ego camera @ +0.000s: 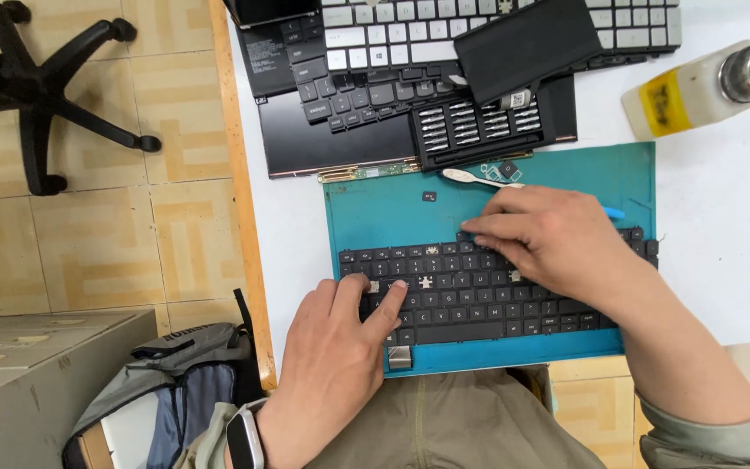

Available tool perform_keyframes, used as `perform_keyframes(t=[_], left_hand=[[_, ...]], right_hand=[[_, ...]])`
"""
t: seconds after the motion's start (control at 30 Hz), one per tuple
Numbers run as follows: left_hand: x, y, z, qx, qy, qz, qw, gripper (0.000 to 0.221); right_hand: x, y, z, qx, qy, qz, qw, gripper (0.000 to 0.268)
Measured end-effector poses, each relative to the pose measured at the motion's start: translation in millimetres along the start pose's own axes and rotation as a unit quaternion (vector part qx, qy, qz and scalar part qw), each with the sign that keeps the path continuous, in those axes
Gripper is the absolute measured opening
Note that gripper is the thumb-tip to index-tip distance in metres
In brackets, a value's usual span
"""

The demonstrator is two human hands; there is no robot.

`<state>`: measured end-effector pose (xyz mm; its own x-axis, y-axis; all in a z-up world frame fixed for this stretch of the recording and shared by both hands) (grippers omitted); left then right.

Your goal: Cleaning a laptop keyboard using a toothbrush to remove dust and debris from both the front and back surfaces.

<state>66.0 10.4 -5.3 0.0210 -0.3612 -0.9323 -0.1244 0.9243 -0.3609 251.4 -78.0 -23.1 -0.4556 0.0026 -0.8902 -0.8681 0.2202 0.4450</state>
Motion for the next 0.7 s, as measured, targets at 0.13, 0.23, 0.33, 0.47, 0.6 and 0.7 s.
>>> perform_keyframes(t=[0.13,0.23,0.33,0.47,0.6,0.7], left_hand=[[-8.9,15.8,17.8,-0.019,-0.013,0.001,1.0,0.042],[-6.0,30.9,34.2,-0.041,-0.004,0.033,0.999,0.045],[-3.4,36.1,57.5,-0.032,-0.012,0.038,0.999,0.041],[4.4,35.9,89.8,0.0,-0.028,-0.01,1.0,0.037],[25.3,37.4,111.1,-0.014,-0.01,-0.021,1.0,0.02],[27.8,39.1,116.7,-0.024,-0.018,-0.035,0.999,0.017]], right_hand=[[13.7,-4.6,4.9,-0.011,0.021,-0.025,0.999,0.02],[17.1,-4.6,9.1,-0.008,0.048,-0.05,0.998,0.021],[22.3,-7.6,12.6,0.006,0.073,-0.065,0.995,0.02],[27.0,-5.9,12.3,0.01,0.083,-0.079,0.993,0.008],[16.6,1.3,13.5,0.0,0.05,-0.048,0.998,0.008],[10.3,-1.4,10.3,0.001,0.027,-0.019,0.999,0.006]])
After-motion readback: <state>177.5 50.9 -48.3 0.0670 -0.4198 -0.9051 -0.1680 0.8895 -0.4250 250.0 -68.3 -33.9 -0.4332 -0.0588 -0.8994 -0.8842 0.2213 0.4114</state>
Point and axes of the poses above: each hand's wrist, its own z-axis towards the middle knuckle, its own x-axis out of the palm, y = z × x, the point moved 9 cm from there along z, towards the middle knuckle, and after that the axes turned 5 degrees about y, right-handed, at the moved point
